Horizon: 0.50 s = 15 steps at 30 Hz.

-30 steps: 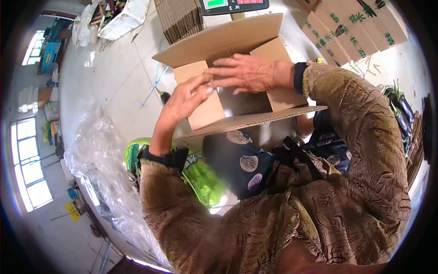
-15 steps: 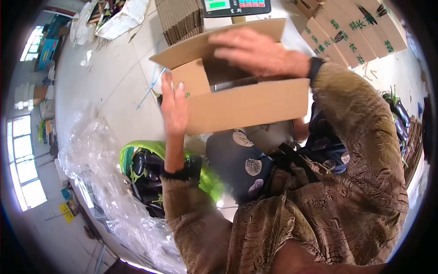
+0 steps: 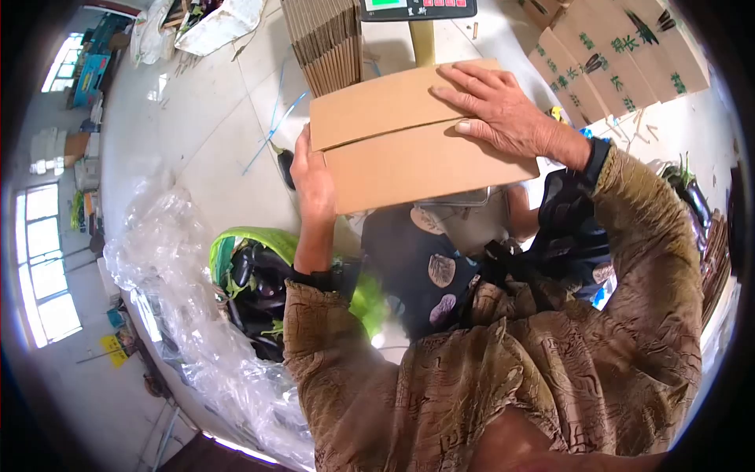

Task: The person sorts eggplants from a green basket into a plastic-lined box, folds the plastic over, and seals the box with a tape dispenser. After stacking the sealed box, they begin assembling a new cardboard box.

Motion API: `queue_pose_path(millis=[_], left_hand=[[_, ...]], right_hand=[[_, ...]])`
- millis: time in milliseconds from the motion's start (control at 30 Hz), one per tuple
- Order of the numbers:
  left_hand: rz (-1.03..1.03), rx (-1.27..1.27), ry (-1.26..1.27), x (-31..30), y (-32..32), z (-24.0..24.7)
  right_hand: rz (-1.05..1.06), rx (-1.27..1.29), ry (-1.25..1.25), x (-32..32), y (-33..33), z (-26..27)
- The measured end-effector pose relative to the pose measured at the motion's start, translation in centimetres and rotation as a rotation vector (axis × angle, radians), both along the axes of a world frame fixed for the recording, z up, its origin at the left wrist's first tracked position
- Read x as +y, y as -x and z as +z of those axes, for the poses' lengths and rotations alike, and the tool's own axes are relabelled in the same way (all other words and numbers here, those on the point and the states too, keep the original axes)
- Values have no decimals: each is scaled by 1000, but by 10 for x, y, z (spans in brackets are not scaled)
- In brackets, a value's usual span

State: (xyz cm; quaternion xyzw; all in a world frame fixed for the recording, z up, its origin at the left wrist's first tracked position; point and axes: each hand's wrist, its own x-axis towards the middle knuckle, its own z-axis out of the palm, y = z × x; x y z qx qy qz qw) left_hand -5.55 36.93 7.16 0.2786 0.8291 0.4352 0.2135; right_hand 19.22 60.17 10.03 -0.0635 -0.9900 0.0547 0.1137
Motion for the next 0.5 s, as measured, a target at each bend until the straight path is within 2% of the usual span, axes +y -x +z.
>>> queue_pose_path(millis=[67,100,167,200,233,300,333,400,433,500], left_hand=[[108,-670,-608,-5,7,-7],[107,-669,-614,3,7,8],[78,-351,-406,16,18,37],[-102,-319,-297,23,34,38],[-96,-314,-296,35,39,30],[-337,208,-25,56,37,10],[-338,206,-21,56,35,6],[-250,-65,-127,53,32,7],[-247,-71,-121,50,32,7],[-308,-42,-147,48,34,7]], right_hand=[[-3,-3,-76,1,3,2],[-1,-2,-82,3,4,3],[-3,-4,-103,-2,3,2],[-5,-9,-117,-2,3,2],[1,-5,-115,-3,3,4],[-26,-4,-74,-3,1,10],[-26,-5,-69,-1,-1,6],[-283,316,232,5,1,-6],[-282,310,238,6,2,-13],[-517,401,475,9,5,-19]])
